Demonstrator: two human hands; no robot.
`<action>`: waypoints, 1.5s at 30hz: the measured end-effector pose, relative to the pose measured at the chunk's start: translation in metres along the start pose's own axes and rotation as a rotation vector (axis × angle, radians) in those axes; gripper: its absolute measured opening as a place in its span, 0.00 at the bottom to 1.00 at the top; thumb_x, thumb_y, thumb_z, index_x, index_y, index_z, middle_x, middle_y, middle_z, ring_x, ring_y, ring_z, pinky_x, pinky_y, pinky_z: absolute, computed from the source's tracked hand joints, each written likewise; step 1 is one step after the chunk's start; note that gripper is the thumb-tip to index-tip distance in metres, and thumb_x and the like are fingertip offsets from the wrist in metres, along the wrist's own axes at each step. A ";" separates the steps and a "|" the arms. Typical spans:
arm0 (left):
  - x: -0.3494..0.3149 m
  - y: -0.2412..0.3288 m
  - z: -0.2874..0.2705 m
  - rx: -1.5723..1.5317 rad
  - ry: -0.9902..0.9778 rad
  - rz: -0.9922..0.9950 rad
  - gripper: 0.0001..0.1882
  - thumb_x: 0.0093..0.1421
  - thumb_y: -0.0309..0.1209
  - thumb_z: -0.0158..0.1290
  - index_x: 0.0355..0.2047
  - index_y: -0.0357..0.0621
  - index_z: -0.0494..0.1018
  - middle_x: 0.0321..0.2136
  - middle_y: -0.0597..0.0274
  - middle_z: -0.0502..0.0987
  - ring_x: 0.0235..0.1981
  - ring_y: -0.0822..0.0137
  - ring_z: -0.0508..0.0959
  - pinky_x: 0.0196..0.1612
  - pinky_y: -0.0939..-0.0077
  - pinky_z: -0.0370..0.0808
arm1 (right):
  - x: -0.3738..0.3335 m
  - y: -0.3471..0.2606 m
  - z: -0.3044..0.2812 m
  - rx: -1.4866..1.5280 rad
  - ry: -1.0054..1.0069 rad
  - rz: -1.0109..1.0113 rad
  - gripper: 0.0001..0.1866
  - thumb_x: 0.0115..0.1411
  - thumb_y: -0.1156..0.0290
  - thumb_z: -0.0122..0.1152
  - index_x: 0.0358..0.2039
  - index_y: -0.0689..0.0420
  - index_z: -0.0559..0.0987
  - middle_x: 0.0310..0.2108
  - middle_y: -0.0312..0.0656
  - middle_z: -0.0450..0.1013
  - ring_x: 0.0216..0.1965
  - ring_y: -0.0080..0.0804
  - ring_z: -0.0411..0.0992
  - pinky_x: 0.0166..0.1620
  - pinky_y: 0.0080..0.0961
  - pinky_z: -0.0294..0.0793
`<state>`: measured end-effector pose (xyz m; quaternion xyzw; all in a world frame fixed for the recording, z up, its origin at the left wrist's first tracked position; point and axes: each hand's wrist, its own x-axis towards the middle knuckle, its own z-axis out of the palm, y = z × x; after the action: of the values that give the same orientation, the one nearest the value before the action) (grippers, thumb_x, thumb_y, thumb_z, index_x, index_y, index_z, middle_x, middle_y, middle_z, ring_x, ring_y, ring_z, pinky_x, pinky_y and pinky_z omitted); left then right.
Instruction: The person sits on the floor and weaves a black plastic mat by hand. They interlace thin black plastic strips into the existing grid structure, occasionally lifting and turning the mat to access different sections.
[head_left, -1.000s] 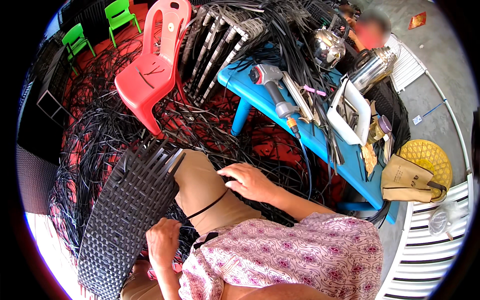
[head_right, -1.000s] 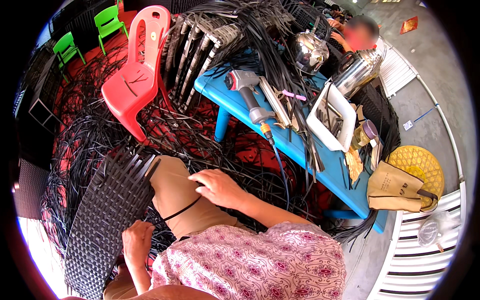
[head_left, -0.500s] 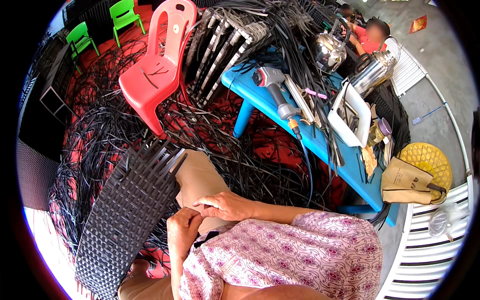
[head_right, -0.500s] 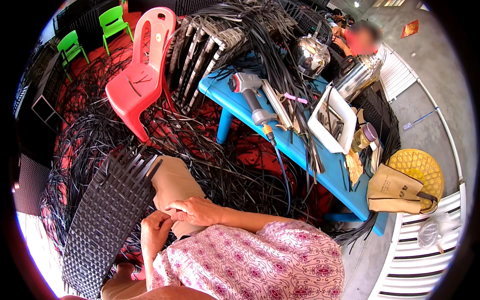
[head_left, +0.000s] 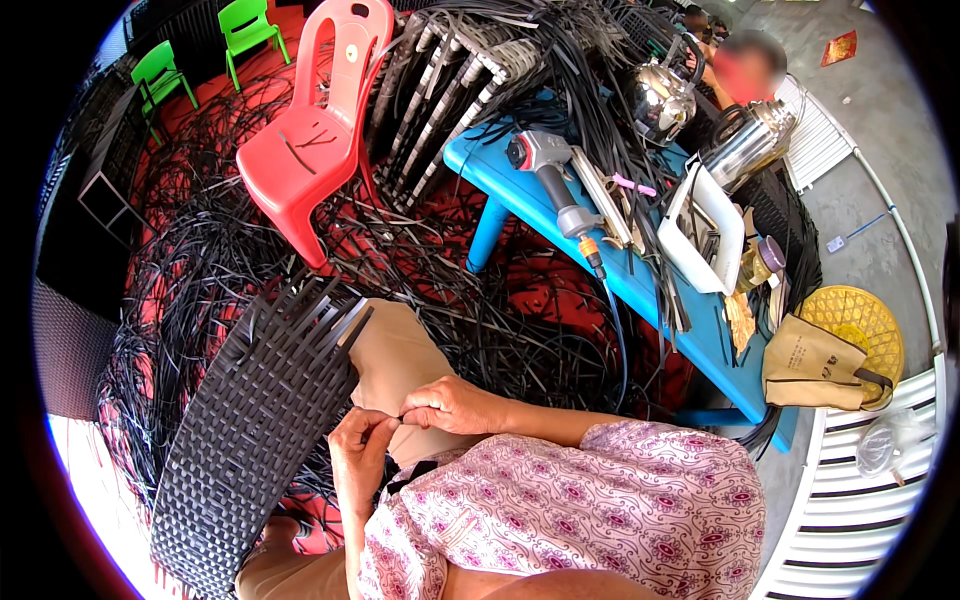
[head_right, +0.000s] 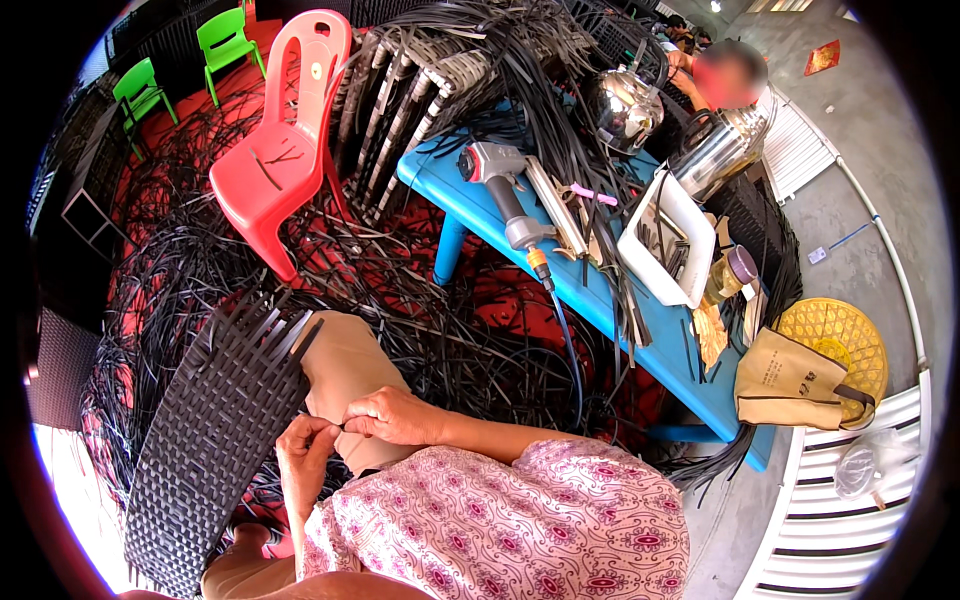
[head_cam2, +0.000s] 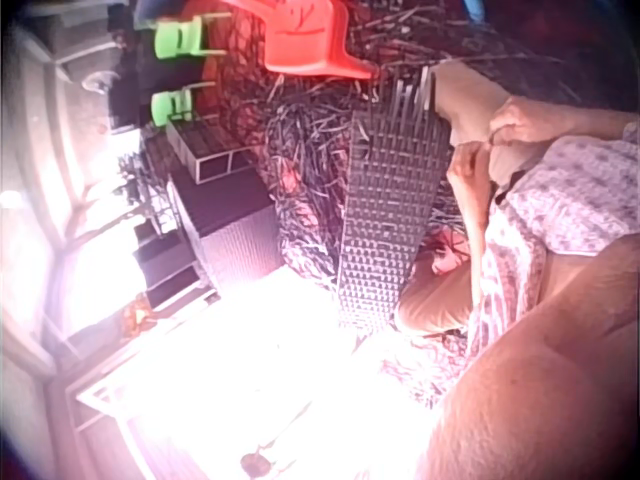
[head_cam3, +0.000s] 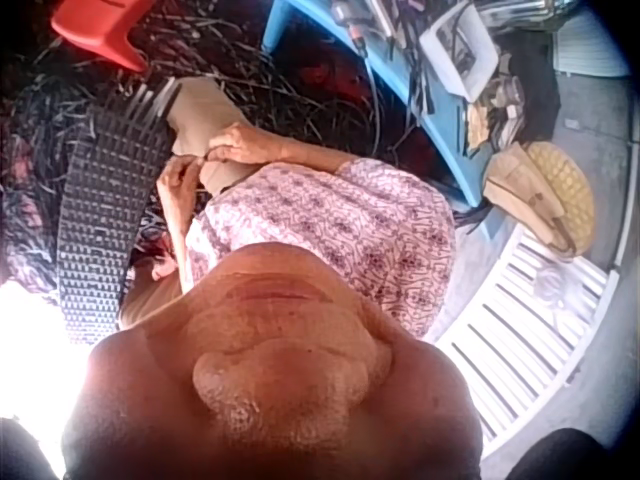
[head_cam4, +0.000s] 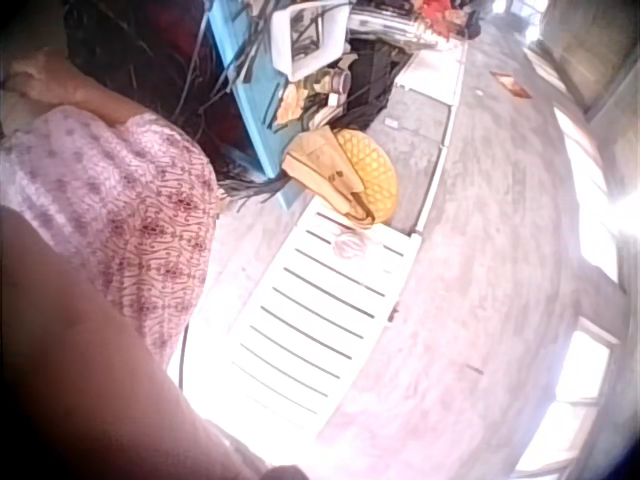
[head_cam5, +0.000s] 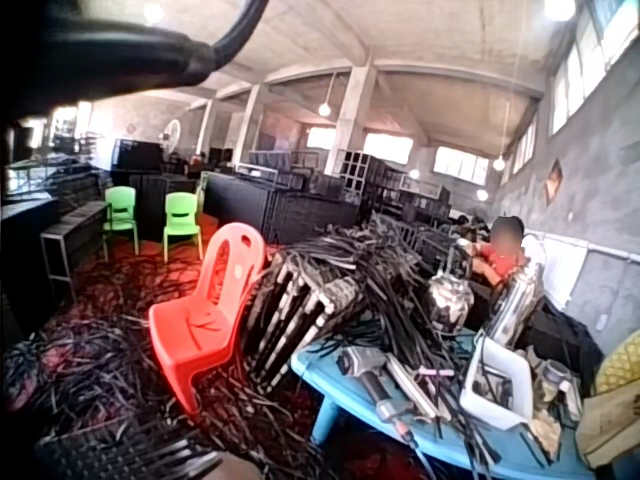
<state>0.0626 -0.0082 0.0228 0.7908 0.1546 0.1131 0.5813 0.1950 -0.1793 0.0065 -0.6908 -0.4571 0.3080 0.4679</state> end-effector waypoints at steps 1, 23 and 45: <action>0.000 -0.001 0.001 -0.012 0.006 0.009 0.05 0.59 0.23 0.59 0.27 0.33 0.76 0.18 0.64 0.72 0.20 0.76 0.70 0.25 0.79 0.66 | 0.000 0.001 0.000 0.010 0.000 0.003 0.12 0.68 0.65 0.57 0.40 0.62 0.80 0.26 0.47 0.77 0.29 0.40 0.78 0.35 0.33 0.75; -0.006 -0.020 0.000 -0.194 0.003 -0.128 0.12 0.66 0.30 0.56 0.26 0.37 0.74 0.18 0.69 0.71 0.21 0.79 0.69 0.26 0.83 0.66 | 0.009 0.006 0.010 0.167 -0.036 0.055 0.14 0.69 0.64 0.55 0.38 0.63 0.81 0.26 0.44 0.77 0.29 0.35 0.77 0.37 0.30 0.75; -0.007 -0.023 0.007 -0.165 0.072 -0.121 0.12 0.68 0.32 0.53 0.28 0.37 0.72 0.16 0.69 0.68 0.19 0.78 0.67 0.24 0.80 0.65 | 0.008 0.011 0.016 0.183 0.016 0.057 0.13 0.67 0.64 0.56 0.36 0.60 0.82 0.24 0.43 0.78 0.27 0.34 0.76 0.36 0.30 0.75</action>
<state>0.0562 -0.0110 -0.0013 0.7248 0.2132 0.1186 0.6443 0.1887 -0.1674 -0.0095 -0.6604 -0.4032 0.3562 0.5239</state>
